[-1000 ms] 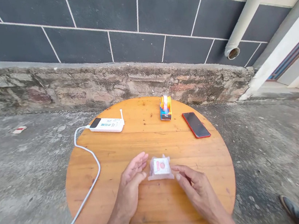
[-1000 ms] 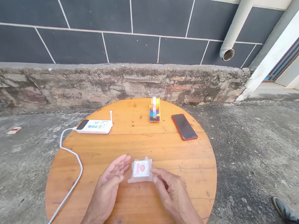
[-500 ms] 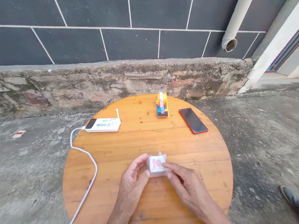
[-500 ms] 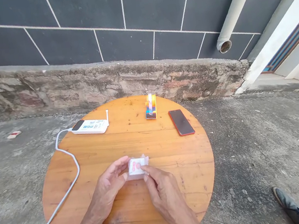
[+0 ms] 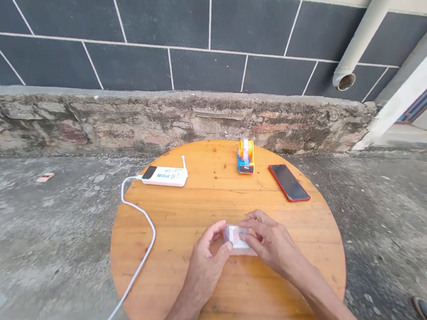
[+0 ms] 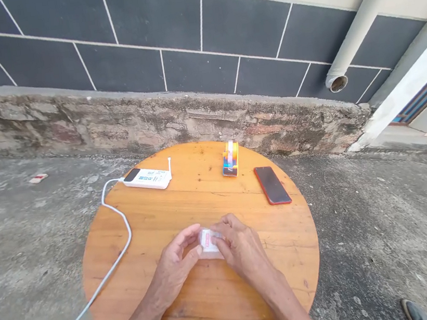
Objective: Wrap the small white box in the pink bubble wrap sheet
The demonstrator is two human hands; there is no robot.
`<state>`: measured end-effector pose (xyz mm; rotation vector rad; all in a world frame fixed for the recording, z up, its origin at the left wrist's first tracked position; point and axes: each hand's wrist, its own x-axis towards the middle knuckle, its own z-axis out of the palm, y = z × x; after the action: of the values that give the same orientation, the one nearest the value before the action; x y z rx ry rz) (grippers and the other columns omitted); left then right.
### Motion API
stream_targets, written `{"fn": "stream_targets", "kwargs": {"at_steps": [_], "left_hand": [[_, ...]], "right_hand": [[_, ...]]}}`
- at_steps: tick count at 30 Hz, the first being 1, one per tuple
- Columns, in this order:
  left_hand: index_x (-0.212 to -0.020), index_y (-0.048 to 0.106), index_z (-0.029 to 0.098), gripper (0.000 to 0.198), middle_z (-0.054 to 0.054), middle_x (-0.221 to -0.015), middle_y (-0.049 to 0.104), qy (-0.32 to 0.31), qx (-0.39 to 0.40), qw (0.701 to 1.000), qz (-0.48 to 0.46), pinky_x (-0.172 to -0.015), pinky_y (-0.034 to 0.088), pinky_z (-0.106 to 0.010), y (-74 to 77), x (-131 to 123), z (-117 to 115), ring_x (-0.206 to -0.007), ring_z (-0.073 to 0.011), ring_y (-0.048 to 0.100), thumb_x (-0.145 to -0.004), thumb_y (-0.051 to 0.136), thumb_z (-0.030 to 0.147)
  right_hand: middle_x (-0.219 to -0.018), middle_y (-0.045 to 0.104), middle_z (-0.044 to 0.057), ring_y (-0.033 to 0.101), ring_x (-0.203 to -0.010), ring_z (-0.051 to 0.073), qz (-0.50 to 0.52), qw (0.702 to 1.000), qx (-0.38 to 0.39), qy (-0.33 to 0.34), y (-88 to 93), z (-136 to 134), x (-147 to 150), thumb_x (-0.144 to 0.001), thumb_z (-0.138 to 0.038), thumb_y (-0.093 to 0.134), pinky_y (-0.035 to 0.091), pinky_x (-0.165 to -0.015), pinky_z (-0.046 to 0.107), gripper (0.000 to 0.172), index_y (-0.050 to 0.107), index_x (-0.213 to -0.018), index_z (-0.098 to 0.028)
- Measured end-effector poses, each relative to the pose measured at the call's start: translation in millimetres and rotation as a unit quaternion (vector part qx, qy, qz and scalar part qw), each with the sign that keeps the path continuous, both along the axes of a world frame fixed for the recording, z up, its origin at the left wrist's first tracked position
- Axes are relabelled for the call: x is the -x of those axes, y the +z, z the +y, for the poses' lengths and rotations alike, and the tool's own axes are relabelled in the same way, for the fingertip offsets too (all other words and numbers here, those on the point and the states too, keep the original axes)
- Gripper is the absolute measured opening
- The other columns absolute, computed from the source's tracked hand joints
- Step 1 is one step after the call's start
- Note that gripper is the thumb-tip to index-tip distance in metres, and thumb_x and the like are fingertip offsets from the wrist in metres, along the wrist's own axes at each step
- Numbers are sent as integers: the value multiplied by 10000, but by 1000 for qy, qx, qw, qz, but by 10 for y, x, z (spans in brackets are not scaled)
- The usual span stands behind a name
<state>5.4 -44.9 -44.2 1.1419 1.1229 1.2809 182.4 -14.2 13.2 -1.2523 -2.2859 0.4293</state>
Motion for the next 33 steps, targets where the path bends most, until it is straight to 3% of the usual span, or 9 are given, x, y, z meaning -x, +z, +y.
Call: {"fn": "stream_targets", "kwargs": {"at_steps": [7,18,25,28,33], "left_hand": [[-1225,541,208,446,-84,-1231,605,4,4,1000,24,-1056,379,-430,26,3,-13,-1174,-242,543,-782,585,187],[-1252,522,211,536,-79,-1225,602,-6,-5,999,46,-1030,399,-394,98,-12,-38,-1175,-234,535,-728,565,109],[-1190,562,244,499,-70,-1199,566,-17,-128,978,165,-980,421,-368,210,-31,-101,-1141,-223,524,-732,498,54],[-1127,586,225,426,-92,-1161,549,-24,-173,964,199,-911,463,-362,201,-46,-119,-1095,-238,537,-731,536,76],[-1036,598,215,380,-100,-1196,504,-16,-224,944,241,-926,455,-369,146,-70,-135,-1089,-239,539,-707,520,43]], "right_hand": [[-938,589,59,579,-743,155,-40,997,-69,14,9,34,91,-921,-163,401,429,-669,263,224,603,-829,-194],[-740,552,6,523,-648,142,94,994,33,-54,14,281,91,-879,-205,433,372,-590,237,161,515,-740,-200],[-697,524,-5,472,-595,127,123,989,37,-68,128,303,14,-880,-266,434,358,-561,235,192,526,-729,-192],[-676,509,-5,457,-584,129,131,988,36,-70,166,315,-3,-877,-294,436,356,-555,240,205,529,-728,-188],[-693,528,-1,465,-600,130,128,989,31,-72,234,401,-24,-868,-313,446,359,-573,242,212,540,-727,-185]]}}
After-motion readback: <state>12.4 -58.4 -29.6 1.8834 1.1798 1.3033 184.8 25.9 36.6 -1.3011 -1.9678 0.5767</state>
